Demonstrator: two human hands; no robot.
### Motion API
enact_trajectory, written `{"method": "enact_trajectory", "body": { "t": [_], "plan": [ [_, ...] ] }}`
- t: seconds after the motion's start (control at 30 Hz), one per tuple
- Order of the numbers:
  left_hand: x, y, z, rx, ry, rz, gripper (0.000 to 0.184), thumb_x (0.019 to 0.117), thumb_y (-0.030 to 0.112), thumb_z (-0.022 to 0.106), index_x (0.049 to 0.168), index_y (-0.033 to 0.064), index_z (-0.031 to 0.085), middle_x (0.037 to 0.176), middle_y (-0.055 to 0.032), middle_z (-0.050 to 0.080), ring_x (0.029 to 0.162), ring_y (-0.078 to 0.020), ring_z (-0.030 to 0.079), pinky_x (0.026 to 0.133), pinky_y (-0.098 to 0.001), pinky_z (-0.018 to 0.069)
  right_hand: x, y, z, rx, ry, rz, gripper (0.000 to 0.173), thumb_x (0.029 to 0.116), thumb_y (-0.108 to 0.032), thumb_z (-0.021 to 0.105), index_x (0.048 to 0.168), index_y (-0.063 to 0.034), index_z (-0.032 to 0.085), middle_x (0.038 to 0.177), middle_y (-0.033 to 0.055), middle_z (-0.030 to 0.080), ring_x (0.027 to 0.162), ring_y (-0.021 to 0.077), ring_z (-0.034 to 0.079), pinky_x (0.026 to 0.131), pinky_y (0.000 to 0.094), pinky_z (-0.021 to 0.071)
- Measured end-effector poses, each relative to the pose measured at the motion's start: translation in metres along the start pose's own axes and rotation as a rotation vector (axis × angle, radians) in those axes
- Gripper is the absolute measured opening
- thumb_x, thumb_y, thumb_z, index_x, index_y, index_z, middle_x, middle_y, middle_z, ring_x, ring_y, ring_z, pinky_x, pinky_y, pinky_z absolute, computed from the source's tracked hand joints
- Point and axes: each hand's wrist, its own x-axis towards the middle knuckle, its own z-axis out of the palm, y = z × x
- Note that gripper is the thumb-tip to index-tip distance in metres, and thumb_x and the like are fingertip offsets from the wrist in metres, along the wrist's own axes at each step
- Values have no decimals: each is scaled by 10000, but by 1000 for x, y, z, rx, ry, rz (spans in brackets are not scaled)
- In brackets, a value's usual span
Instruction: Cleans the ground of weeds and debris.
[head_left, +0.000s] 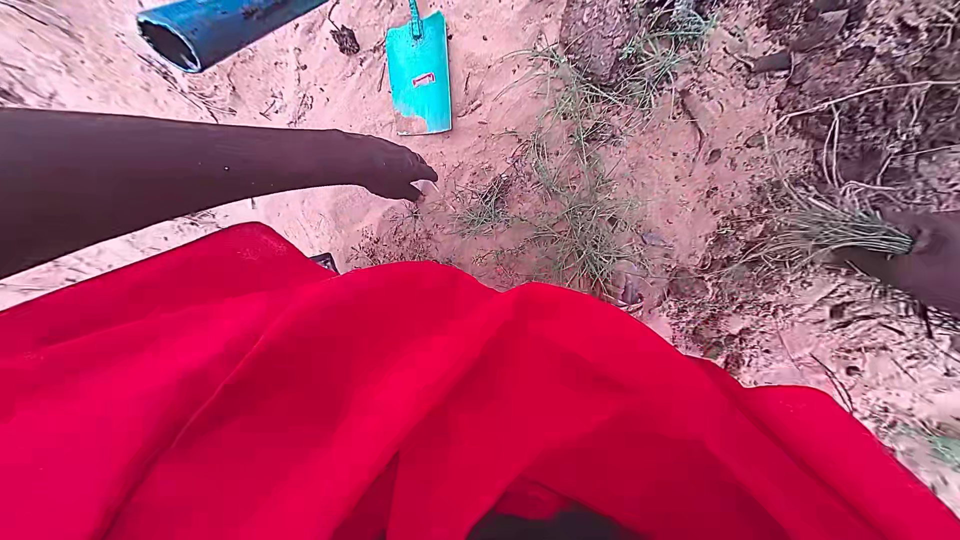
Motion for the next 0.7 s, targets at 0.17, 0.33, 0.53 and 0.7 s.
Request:
{"method": "enact_trajectory", "body": {
  "t": [0.17, 0.33, 0.53, 0.7],
  "plan": [
    [5, 0, -16, 26, 72, 33, 519, 1099, 284, 499, 1549, 37, 426, 1526, -264, 476, 1367, -469, 507, 1098, -632, 393, 61, -93, 45, 198, 7, -115, 185, 981, -83, 699, 979, 99, 666, 894, 341, 659, 889, 538, 647, 768, 718, 452],
    [-11, -10, -9, -33, 85, -36, 520, 1102, 277, 492, 1556, 36, 415, 1564, -254, 438, 1389, -469, 488, 1105, -634, 382, 121, -145, 87, 257, -41, -187, 457, 932, -130, 758, 1235, 137, 544, 1205, 400, 571, 1159, 577, 573, 941, 720, 436],
    [-32, -32, 31, -126, 61, -119, 513, 1099, 280, 501, 1544, 33, 433, 1536, -258, 469, 1367, -461, 512, 1117, -621, 385, 147, -185, 93, 61, -109, -217, 452, 842, -84, 762, 1251, 62, 636, 1291, 422, 511, 1183, 598, 541, 904, 737, 451],
    [-30, -36, 43, -103, -23, -140, 536, 1094, 300, 510, 1556, 44, 422, 1500, -278, 501, 1346, -476, 525, 1099, -635, 393, 145, -195, 100, -111, -182, -425, 388, 842, -76, 745, 1208, 38, 683, 1261, 327, 615, 1306, 546, 480, 1071, 722, 332]
  ]
}}
